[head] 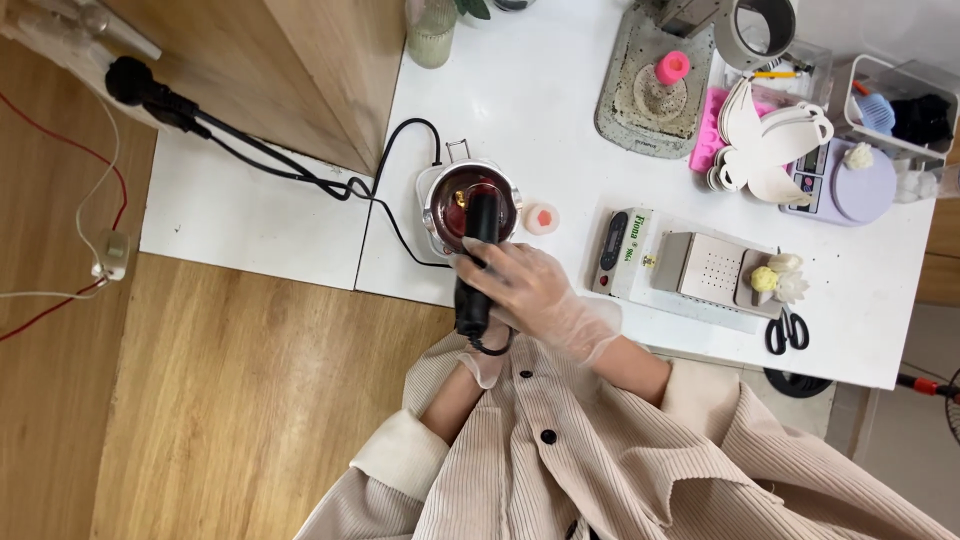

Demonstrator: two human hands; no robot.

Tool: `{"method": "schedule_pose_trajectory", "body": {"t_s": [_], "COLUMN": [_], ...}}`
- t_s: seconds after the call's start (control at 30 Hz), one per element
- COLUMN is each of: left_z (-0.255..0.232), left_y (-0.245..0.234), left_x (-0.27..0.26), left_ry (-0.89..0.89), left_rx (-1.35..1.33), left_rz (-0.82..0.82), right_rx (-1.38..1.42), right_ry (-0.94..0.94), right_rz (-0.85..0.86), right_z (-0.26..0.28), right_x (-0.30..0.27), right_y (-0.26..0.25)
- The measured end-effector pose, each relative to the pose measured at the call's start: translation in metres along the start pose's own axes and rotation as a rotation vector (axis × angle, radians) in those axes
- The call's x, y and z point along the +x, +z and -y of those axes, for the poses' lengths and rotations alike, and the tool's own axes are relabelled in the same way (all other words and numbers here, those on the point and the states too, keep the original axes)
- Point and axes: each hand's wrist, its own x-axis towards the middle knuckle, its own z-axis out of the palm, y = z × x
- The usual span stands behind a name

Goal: Preparing a silicone candle mold and melting pink wax using a heat gun and stirrer.

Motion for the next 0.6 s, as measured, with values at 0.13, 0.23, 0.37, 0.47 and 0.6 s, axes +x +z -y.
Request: {"method": "schedule_pose_trajectory", "body": {"t_s": [0.13,0.23,0.37,0.47,0.6], "left_z": [-0.003,-0.005,-0.007,-0.011,-0.045], "left_y": [-0.005,-0.007,-0.01,-0.008,-0.008], "left_x": [0.004,0.006,0.004,-0.002,-0.03], "left_ry": [-0.007,-0.002,0.005,0.008,0.02], "left_rx": [0.077,0.129,0.195,0.243,0.308], "left_rz": [-0.03,-0.049,-0.074,-0.091,-0.111], "right_rx": [-0.039,-0.064,-0.045,-0.122,-0.05], "right_ry": [0.038,0.08,0.11,0.127,0.114], "right_rz": [-0.021,-0.005,-0.009,0.006,-0.031], "right_z": [0.006,0.008,0.011,0.007,0.013], "right_x": [0.005,0.006,0.014,0.007,0.015], "right_y": [0.01,0.016,0.005,0.022,0.018]}}
